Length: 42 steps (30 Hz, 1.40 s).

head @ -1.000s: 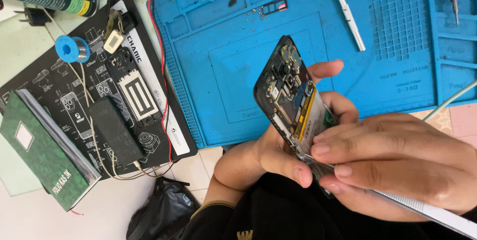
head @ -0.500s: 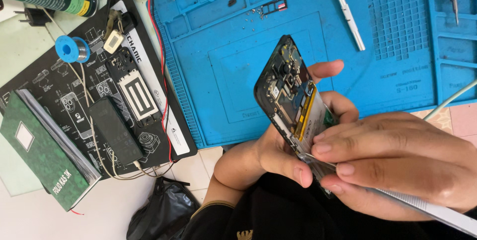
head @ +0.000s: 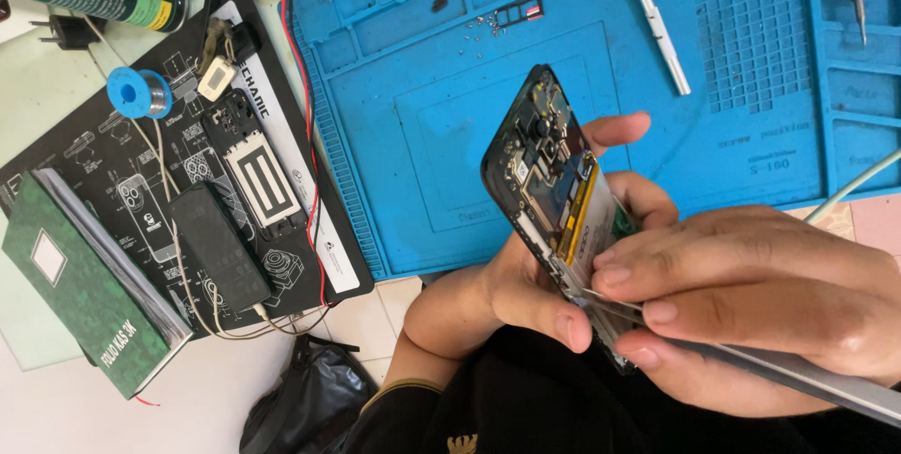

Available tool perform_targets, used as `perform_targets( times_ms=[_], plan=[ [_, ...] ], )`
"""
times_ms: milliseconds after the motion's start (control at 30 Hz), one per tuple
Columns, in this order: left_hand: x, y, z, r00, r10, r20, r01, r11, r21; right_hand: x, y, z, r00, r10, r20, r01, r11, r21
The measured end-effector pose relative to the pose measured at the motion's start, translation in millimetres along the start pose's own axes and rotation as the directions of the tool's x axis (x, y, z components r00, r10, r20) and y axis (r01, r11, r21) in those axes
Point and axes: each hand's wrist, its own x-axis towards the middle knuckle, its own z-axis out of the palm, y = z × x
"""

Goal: The person uses tweezers and a screwdriver to manipulate the side and internal components of a disassembled smartphone. They adjust small parts along the phone's edge and then use a screwdriver to work on screws near the charging port area.

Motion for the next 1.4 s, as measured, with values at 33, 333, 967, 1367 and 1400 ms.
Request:
perform_targets(
  times_ms=[33,333,967,1367,1400],
  plan=[
    [0,0,0,1.000,0.004,0.001,-0.004,1.000,0.005,0,0,0,1.000,-0.008,-0.003,0.008,1.000,0.006],
    [2,-1,0,1.000,0.003,0.001,-0.003,1.000,-0.010,3,-1,0,0.999,-0.030,-0.016,0.029,0.999,-0.013],
    [1,-1,2,1.000,0.005,-0.013,-0.006,1.000,-0.023,3,-1,1,0.999,-0.033,-0.031,0.033,0.999,-0.004],
    [-1,-2,8,0.993,0.083,-0.080,-0.081,0.996,0.025,-25,25,-5,0.973,0.222,0.062,-0.226,0.857,0.463],
    [-1,-3,9,0.993,0.086,-0.083,-0.085,0.996,0.013,-27,26,-5,0.969,0.243,0.049,-0.235,0.833,0.500]
  ],
)
